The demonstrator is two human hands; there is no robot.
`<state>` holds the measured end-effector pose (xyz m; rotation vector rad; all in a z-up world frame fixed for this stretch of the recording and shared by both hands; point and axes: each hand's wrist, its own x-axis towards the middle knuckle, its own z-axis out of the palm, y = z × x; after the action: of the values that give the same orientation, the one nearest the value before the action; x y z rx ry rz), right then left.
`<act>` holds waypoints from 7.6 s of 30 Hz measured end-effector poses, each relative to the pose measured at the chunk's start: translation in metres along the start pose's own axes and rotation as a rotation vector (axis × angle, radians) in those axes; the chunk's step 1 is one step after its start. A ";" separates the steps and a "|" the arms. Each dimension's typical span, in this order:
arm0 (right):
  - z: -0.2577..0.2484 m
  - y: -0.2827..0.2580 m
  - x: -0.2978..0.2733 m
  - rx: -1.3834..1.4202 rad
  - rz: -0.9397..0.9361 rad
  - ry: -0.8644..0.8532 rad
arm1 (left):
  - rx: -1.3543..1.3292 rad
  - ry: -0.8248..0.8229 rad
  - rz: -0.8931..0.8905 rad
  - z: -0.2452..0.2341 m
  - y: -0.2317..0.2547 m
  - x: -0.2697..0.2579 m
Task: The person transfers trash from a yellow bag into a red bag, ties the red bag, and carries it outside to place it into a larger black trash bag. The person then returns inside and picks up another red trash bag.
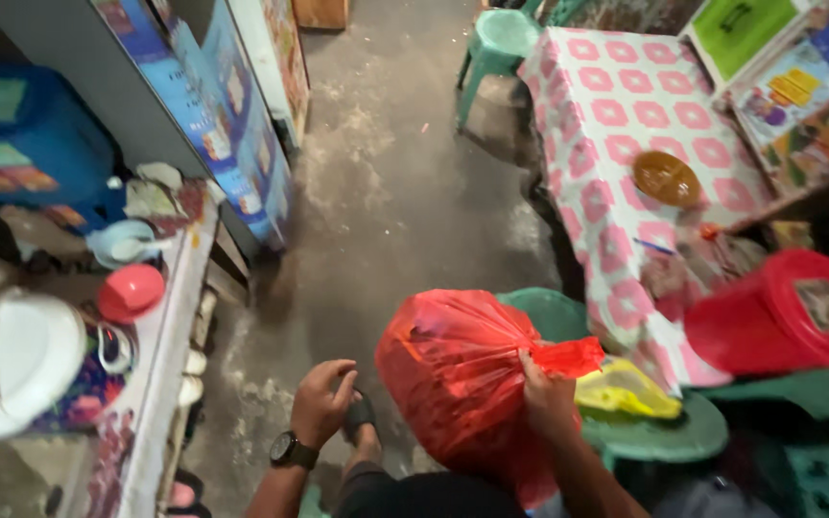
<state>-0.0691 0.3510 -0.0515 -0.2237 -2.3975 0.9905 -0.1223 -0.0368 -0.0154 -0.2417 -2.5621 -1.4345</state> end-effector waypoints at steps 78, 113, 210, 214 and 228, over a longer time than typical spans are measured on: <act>0.793 0.096 1.465 0.438 -0.883 -0.926 | 0.131 0.166 0.040 0.350 -0.186 1.470; 1.298 -0.015 1.878 0.648 -0.918 -0.907 | 0.333 0.478 -0.142 0.185 -0.424 1.950; 2.565 -1.284 1.414 0.620 -1.078 -1.250 | 0.656 1.291 -0.784 -1.132 -1.311 1.974; 2.591 -1.364 1.388 0.805 -1.421 -0.971 | 0.620 1.291 -0.839 -1.184 -1.352 1.970; 2.724 -1.596 1.281 1.100 -1.511 -1.442 | 0.635 1.069 -0.580 -1.475 -1.525 1.977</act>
<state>-2.5261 -2.0094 -0.0223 2.8350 -1.3170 1.4307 -2.2626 -1.9934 -0.0260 1.1052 -1.9896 -0.4751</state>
